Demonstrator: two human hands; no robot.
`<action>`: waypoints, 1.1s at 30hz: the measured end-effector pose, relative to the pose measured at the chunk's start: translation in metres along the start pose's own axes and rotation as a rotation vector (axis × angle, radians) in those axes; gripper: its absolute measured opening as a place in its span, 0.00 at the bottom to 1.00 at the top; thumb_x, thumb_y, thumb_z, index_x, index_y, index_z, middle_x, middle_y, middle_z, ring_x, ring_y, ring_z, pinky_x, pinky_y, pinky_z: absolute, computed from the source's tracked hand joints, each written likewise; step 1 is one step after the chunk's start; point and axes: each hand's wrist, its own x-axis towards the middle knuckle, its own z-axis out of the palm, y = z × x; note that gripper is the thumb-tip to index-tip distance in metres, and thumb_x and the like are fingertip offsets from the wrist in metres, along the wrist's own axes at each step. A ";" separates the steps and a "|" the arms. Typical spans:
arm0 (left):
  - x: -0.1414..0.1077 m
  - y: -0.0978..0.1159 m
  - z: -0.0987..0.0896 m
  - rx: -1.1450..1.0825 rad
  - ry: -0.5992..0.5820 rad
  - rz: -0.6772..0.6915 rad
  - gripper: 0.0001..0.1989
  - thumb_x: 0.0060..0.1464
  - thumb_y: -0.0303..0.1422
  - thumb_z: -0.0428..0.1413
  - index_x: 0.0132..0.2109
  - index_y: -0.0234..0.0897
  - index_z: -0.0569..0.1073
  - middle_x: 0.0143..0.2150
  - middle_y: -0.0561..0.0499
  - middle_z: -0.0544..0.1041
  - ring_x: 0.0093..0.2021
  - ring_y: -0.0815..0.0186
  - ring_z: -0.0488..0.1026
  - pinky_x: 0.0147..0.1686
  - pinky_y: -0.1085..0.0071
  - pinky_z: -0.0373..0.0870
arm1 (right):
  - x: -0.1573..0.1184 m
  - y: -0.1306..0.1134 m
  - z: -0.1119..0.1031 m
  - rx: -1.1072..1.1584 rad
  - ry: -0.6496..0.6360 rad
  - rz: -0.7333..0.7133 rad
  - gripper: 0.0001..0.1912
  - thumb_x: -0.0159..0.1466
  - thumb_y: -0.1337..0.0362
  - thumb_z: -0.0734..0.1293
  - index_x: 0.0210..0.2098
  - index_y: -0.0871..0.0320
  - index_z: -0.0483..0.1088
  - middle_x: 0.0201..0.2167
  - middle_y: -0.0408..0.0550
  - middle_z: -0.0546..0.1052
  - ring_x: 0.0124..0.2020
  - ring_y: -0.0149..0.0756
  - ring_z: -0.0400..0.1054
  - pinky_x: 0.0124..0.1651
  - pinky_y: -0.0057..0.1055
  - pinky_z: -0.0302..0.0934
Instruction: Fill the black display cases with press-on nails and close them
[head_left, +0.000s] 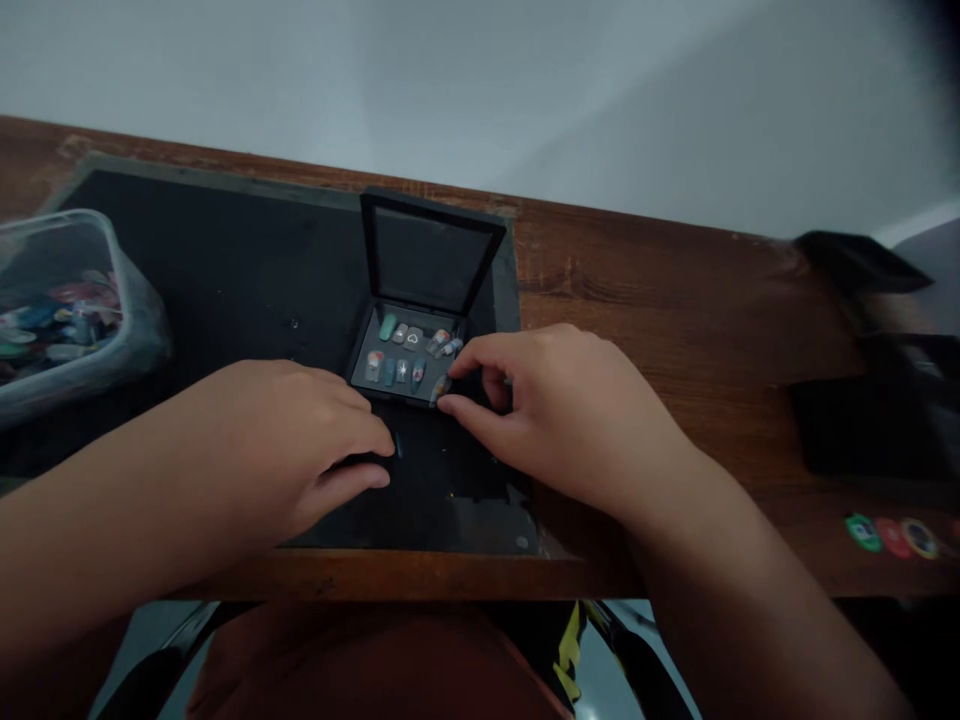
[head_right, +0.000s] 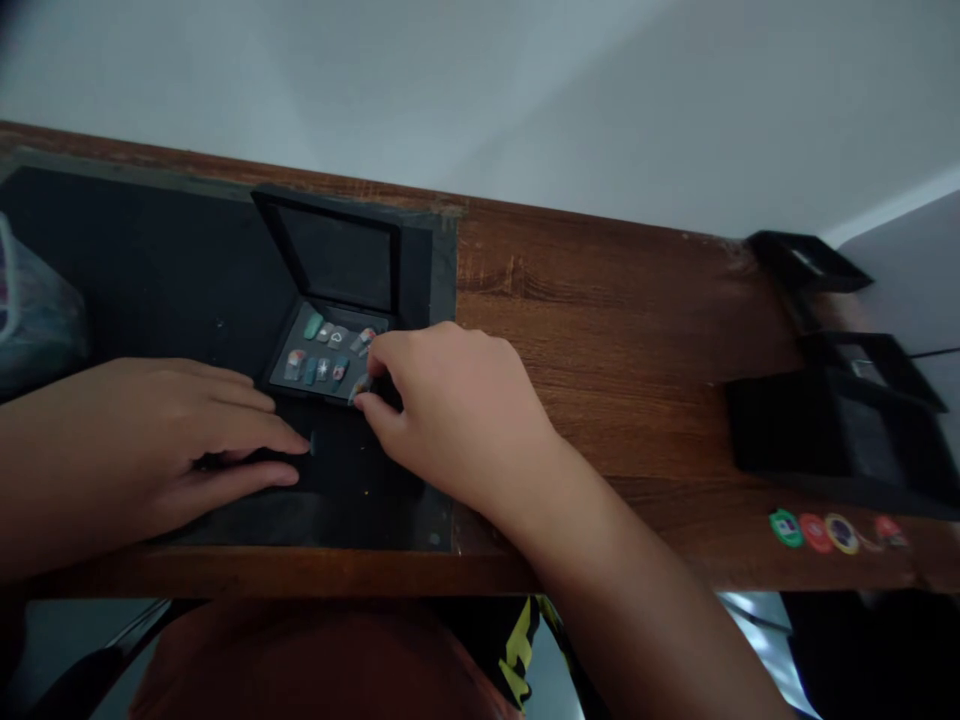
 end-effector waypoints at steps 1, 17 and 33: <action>0.000 -0.001 0.000 -0.003 -0.004 0.000 0.07 0.69 0.40 0.63 0.44 0.49 0.88 0.39 0.51 0.89 0.36 0.53 0.84 0.37 0.59 0.71 | 0.000 0.000 0.000 0.002 0.002 0.002 0.06 0.69 0.59 0.76 0.43 0.50 0.87 0.31 0.43 0.82 0.28 0.35 0.68 0.33 0.35 0.48; 0.010 0.006 0.003 -0.064 0.041 0.036 0.10 0.71 0.36 0.62 0.49 0.49 0.89 0.44 0.53 0.92 0.41 0.55 0.87 0.40 0.62 0.75 | -0.002 -0.006 0.005 0.020 0.040 0.002 0.07 0.67 0.59 0.76 0.44 0.52 0.85 0.29 0.42 0.80 0.26 0.34 0.66 0.32 0.34 0.47; 0.015 0.019 -0.003 -0.149 0.194 0.086 0.11 0.78 0.31 0.56 0.45 0.41 0.83 0.44 0.52 0.88 0.45 0.61 0.84 0.47 0.65 0.75 | -0.004 0.005 0.003 0.293 0.274 -0.033 0.09 0.69 0.57 0.74 0.44 0.50 0.86 0.23 0.38 0.76 0.21 0.33 0.64 0.28 0.33 0.54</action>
